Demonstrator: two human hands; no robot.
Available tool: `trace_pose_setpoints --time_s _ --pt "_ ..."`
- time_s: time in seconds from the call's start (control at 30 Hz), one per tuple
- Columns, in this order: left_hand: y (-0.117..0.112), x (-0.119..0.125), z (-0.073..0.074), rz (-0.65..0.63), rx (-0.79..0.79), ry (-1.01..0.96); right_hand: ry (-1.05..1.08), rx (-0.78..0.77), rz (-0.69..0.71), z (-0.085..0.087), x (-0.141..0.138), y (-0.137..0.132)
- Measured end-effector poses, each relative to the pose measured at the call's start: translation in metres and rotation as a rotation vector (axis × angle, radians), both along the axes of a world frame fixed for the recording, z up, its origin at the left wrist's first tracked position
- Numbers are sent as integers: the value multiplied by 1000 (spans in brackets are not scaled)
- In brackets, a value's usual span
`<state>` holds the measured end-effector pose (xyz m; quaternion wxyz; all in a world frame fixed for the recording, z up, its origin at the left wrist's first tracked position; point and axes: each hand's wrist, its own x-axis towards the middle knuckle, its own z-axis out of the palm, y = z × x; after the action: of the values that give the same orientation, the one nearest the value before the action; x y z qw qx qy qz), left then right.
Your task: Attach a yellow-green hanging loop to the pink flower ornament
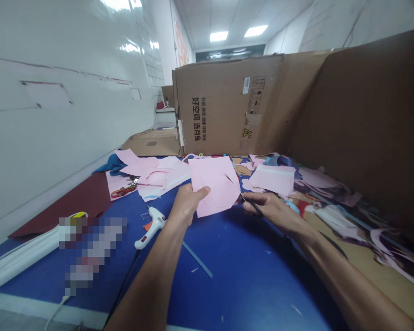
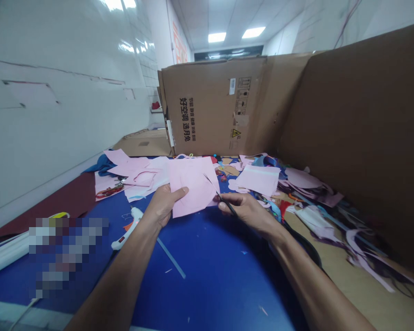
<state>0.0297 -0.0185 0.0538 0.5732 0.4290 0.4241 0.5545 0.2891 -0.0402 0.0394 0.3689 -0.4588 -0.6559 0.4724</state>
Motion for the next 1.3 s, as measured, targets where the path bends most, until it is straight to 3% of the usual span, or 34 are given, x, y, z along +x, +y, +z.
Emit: trace_pose_setpoints --time_s 0.67,1.3 --pt "-7 26 -5 153 76 -12 203 52 25 -11 -11 2" --pt "-7 32 -10 224 115 -19 290 49 10 -7 -26 1"
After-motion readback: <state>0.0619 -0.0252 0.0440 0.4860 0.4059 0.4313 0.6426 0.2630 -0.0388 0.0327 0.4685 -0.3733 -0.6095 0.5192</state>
